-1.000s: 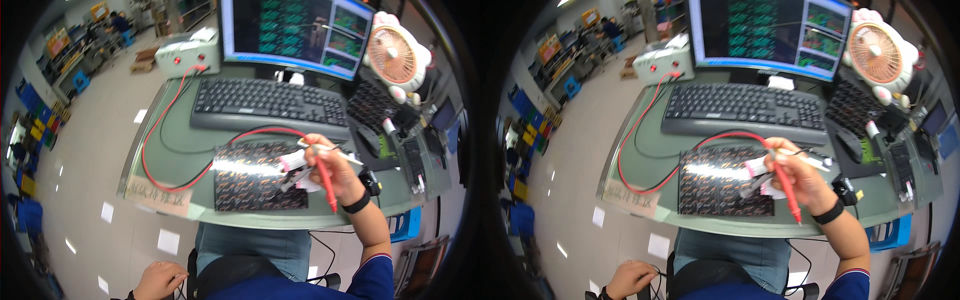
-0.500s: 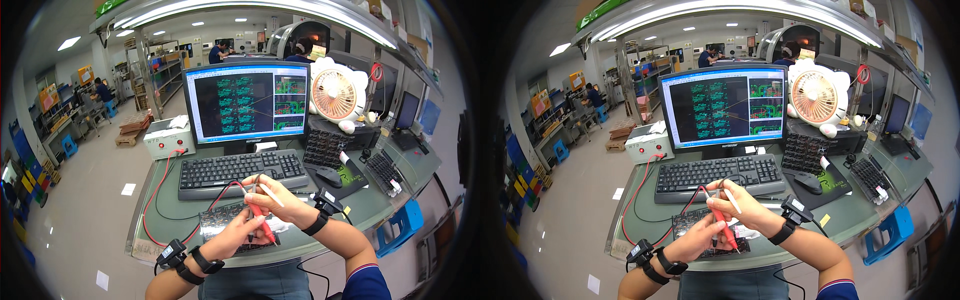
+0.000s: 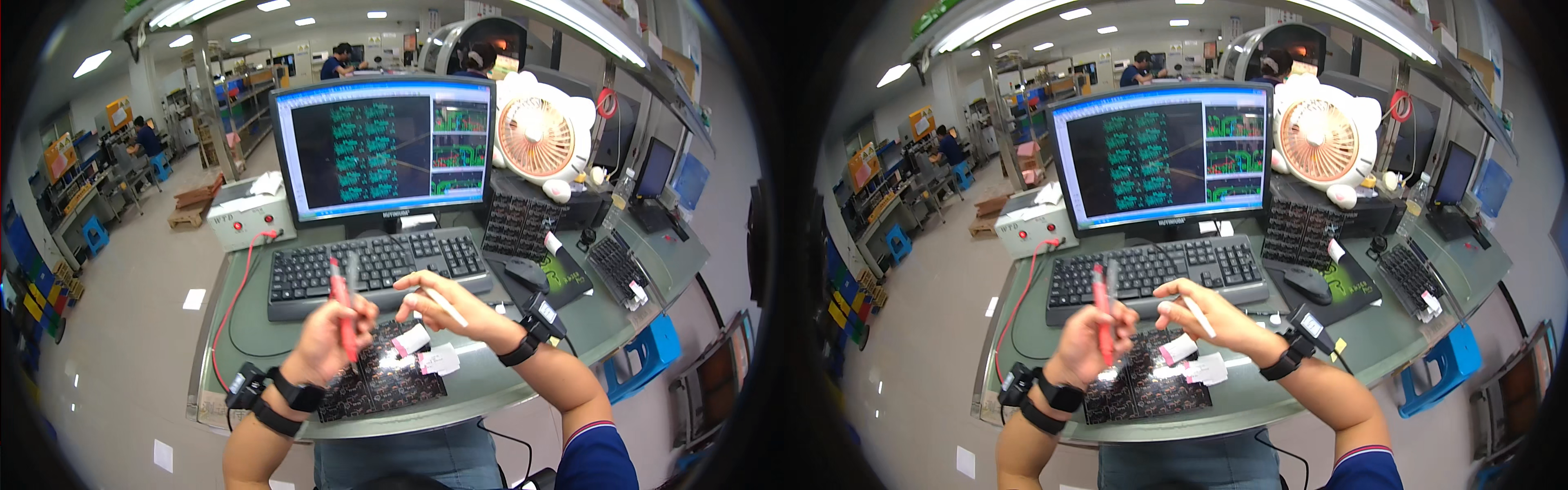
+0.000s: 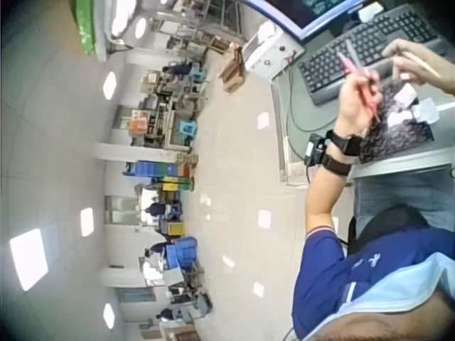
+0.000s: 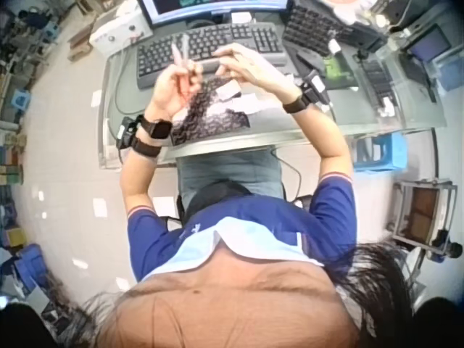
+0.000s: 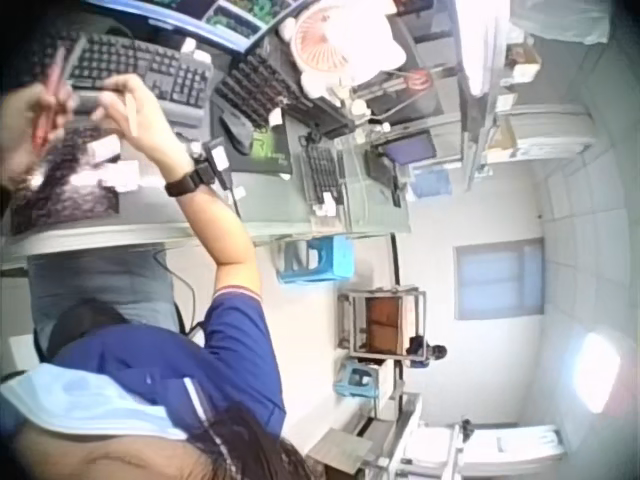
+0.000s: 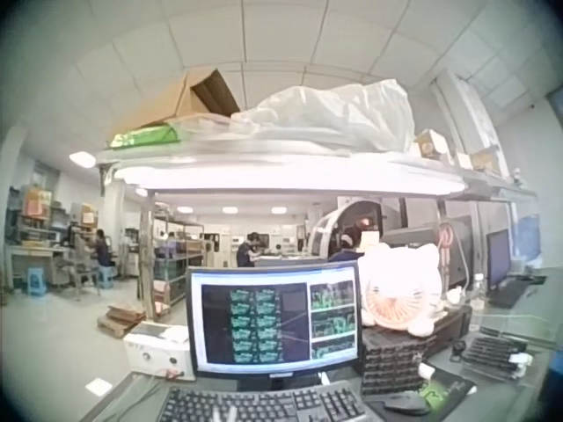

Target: Testing a printed circuit board using multimeter probes and computer diagnostic software.

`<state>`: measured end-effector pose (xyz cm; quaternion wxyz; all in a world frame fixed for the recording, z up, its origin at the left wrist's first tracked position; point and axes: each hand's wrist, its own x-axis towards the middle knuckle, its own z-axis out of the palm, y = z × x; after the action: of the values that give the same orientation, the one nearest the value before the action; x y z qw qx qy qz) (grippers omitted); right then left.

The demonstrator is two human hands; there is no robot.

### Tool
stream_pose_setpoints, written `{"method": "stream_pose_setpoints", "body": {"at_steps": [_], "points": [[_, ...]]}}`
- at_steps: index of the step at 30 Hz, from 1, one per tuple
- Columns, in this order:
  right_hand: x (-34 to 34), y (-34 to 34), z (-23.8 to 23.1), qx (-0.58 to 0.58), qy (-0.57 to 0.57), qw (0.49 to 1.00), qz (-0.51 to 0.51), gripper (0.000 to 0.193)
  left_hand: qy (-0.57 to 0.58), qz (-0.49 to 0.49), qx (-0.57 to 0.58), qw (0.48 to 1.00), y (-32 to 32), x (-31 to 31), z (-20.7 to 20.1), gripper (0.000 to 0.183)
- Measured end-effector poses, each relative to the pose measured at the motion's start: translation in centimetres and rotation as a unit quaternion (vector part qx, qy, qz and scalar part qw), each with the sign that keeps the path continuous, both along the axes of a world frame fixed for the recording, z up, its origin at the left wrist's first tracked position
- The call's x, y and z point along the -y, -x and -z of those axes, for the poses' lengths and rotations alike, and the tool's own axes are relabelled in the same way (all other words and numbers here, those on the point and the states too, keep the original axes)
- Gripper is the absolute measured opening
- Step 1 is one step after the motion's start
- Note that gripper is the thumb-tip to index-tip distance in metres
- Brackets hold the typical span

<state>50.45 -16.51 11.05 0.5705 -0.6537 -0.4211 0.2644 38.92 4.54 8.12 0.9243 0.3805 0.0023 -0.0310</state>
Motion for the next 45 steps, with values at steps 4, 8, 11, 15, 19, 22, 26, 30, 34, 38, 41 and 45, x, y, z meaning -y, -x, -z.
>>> {"method": "stream_pose_setpoints", "body": {"at_steps": [4,8,11,15,19,22,26,30,34,38,41,45], "points": [[2.3,-1.4,0.9,-0.046,0.026,0.999,-0.001,0.044,0.118,-0.036,0.105,0.987,-0.6,-2.3,-2.5,0.014],[2.9,-1.9,2.8,-0.041,0.012,0.999,-0.018,0.056,0.127,-0.019,0.148,0.981,-1.3,-3.5,-3.1,0.018],[3.5,-2.4,4.6,-0.039,-0.016,0.997,-0.057,0.063,0.099,0.02,0.147,0.984,-2.4,-4.5,-0.4,0.018],[4.3,-2.1,4.7,-0.068,-0.013,0.995,-0.072,0.052,0.092,-0.006,0.096,0.991,-2.3,-3.8,1.8,0.02],[5.0,-0.9,4.0,-0.128,0.049,0.99,-0.044,0.029,-0.003,0.025,0.126,0.992,-2.2,-3.8,2.8,0.033],[4.7,-1.3,4.3,0.076,-0.006,0.992,-0.1,0.018,-0.012,0.084,0.172,0.981,-2.4,-3.7,3.3,0.048],[4.1,-0.5,3.8,0.077,-0.009,0.989,-0.126,0.017,-0.14,0.172,0.125,0.967,-2.4,-3.9,2.7,0.055],[3.8,0.5,4.0,0.145,-0.018,0.982,-0.115,0.021,-0.262,0.219,0.089,0.936,-2.3,-3.2,2.5,0.062],[3.8,0.9,4.7,0.159,0.014,0.983,-0.088,0.019,-0.322,0.279,0.091,0.9,-2.2,-3.7,1.8,0.059],[3.5,1.0,5.1,0.157,0.039,0.985,-0.064,0.019,-0.317,0.291,0.05,0.901,-1.8,-3.5,1.9,0.042],[3.6,1.2,5.8,0.149,0.044,0.986,-0.064,0.019,-0.339,0.295,0.068,0.891,-2.0,-3.3,1.7,0.042],[3.3,2.1,6.1,0.181,0.009,0.982,-0.053,0.02,-0.354,0.283,0.077,0.888,-2.1,-3.1,1.6,0.044]]}}
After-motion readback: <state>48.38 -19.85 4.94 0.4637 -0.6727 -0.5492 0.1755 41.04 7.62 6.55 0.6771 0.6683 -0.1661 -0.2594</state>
